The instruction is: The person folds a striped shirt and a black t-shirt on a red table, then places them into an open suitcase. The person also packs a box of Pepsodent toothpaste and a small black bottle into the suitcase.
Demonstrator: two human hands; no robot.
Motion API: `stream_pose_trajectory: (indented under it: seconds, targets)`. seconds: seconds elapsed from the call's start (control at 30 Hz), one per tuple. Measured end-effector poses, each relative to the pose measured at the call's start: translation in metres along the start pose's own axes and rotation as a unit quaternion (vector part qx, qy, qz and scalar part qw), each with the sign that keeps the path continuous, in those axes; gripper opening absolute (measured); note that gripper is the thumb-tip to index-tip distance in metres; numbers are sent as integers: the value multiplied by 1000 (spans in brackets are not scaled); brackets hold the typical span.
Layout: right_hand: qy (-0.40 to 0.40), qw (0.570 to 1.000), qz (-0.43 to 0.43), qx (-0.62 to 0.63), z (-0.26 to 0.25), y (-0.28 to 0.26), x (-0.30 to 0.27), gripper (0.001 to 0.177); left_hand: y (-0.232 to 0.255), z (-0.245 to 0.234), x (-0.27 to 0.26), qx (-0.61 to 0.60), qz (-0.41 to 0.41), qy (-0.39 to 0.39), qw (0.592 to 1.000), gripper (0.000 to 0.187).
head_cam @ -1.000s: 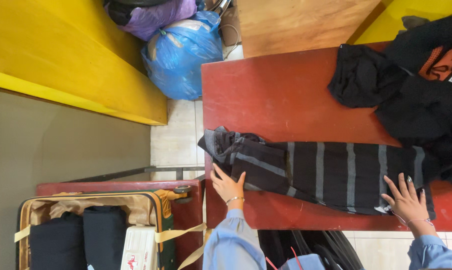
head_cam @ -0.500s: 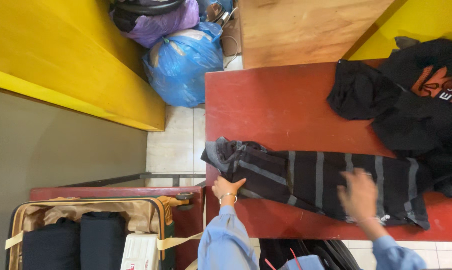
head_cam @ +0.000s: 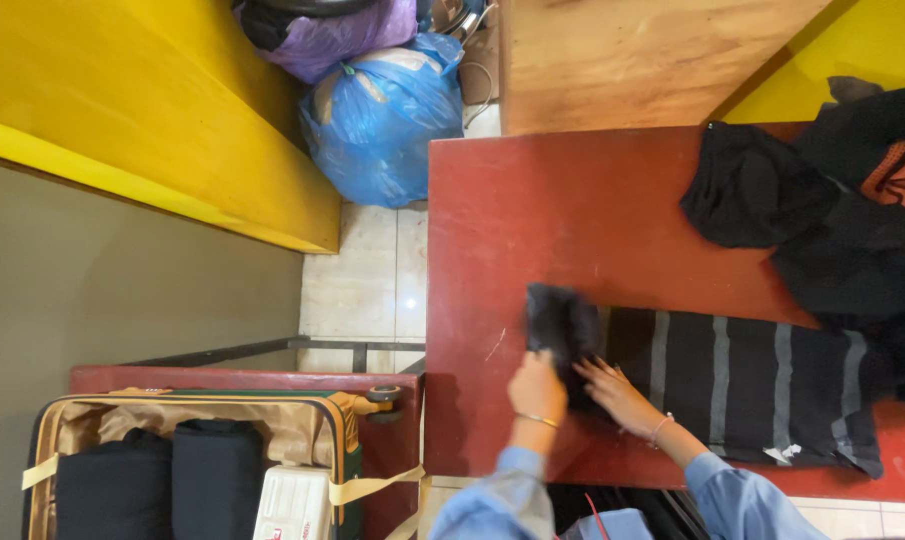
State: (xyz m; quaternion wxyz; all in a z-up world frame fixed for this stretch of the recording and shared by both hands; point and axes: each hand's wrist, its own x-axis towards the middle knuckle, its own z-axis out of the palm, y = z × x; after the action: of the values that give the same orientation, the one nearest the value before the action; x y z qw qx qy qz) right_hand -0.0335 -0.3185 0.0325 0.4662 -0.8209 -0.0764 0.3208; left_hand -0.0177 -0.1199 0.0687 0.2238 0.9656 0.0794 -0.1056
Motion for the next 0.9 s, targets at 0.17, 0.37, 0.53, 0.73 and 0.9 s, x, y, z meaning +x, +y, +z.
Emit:
stream_pose_trajectory:
  seconds: [0.17, 0.37, 0.53, 0.73, 0.9]
  targets:
    - [152, 784, -25, 601, -12, 16, -4, 55, 62, 8, -20, 139, 122, -44, 982, 98]
    - [119, 609, -83, 780, -26, 29, -20, 72, 48, 5, -26, -18, 199, -93, 975, 100]
    - [310, 797, 165, 491, -38, 29, -19, 53, 15, 6, -25, -214, 250, -71, 942, 60]
    - [285, 842, 291, 355, -58, 29, -12, 89, 5, 13, -24, -263, 123, 94, 952, 31]
    - [347, 856, 270, 273, -58, -6, -11, 73, 6, 6, -7, -97, 82, 170, 977, 79]
